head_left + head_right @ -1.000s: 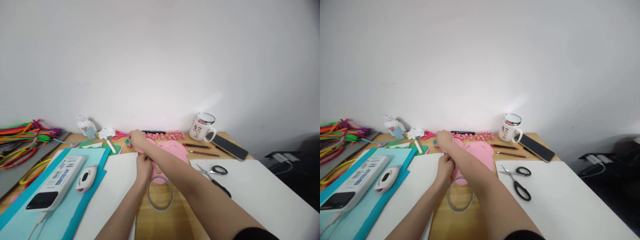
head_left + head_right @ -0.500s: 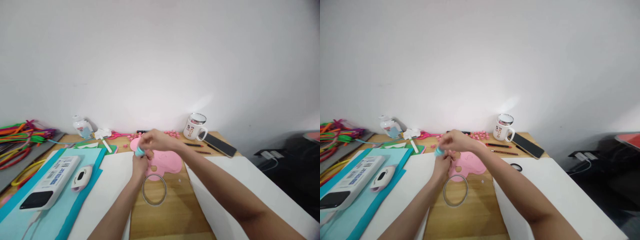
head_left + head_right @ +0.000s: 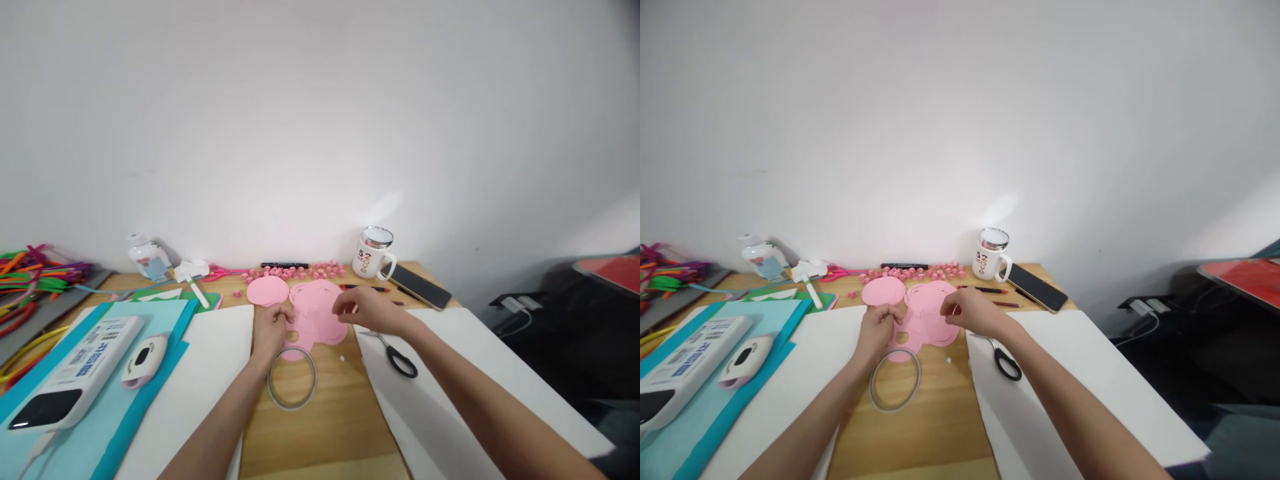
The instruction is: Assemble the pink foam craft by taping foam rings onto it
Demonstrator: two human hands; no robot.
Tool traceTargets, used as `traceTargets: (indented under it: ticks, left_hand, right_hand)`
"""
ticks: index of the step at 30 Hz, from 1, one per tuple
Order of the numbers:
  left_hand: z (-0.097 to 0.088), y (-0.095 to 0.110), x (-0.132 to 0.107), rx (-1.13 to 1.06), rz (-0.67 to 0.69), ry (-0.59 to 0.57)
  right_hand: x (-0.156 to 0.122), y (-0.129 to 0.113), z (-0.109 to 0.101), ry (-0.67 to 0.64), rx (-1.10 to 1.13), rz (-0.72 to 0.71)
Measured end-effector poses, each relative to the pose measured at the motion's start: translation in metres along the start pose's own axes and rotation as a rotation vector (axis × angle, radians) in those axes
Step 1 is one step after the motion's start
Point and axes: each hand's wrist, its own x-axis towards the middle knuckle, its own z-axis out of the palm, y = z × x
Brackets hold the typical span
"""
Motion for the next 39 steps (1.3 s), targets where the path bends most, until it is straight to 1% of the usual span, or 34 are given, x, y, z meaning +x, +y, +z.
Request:
traceTargets:
  ticks: [3,7,9,12,16,20,23,27,29,31,34,37,39]
  left_hand:
    - [-0.001,0.003,-0.001,0.026,0.025,-0.011]
    - [-0.002,0.004,-0.003,0.056,0.088,-0.004]
    - [-0.002,0.003,-0.003,0.037,0.084,0.008]
    - [-0.003,0.000,-0.003,0.020,0.082,0.016]
    - [-0.003,-0.001,-0.001,0.043,0.089,-0.001]
    - [-0.002,-0.001,0.001,0.046,0.059,0.016]
    - [-0.003,-0.002,0.000,0.042,0.035,0.031]
    - [-0.003,-0.002,-0.001,0.049,0.002,0.001]
    - [-0.003,-0.001,-0.001,0.045,-0.014,-0.028]
    - [-0.003,0.000,-0.002,0.032,-0.027,-0.067]
    - [-0.002,0.002,-0.003,0.000,-0.038,-0.116]
    - [0.000,0.004,-0.004,-0.040,-0.038,-0.135]
    - [0.000,0.004,-0.004,-0.057,-0.038,-0.141]
  right_hand:
    - [0.016,0.015,0.020,0.203,-0.111,0.057]
    - [0.031,0.035,0.049,0.352,-0.085,0.108]
    - [0.033,0.043,0.060,0.391,-0.091,0.109]
    - [0.030,0.047,0.070,0.371,-0.140,0.084]
    - [0.028,0.045,0.072,0.332,-0.212,0.084]
    - [0.028,0.044,0.070,0.345,-0.179,0.093]
    - [0.026,0.042,0.068,0.323,-0.179,0.085]
    - [0.023,0.036,0.064,0.264,-0.239,0.066]
    - [0.022,0.035,0.064,0.251,-0.231,0.068]
    - [0.022,0.037,0.064,0.265,-0.187,0.068]
    - [0.024,0.043,0.068,0.329,-0.057,0.030]
    - [0.027,0.048,0.072,0.397,0.174,-0.005]
    - [0.028,0.049,0.072,0.442,0.319,0.013]
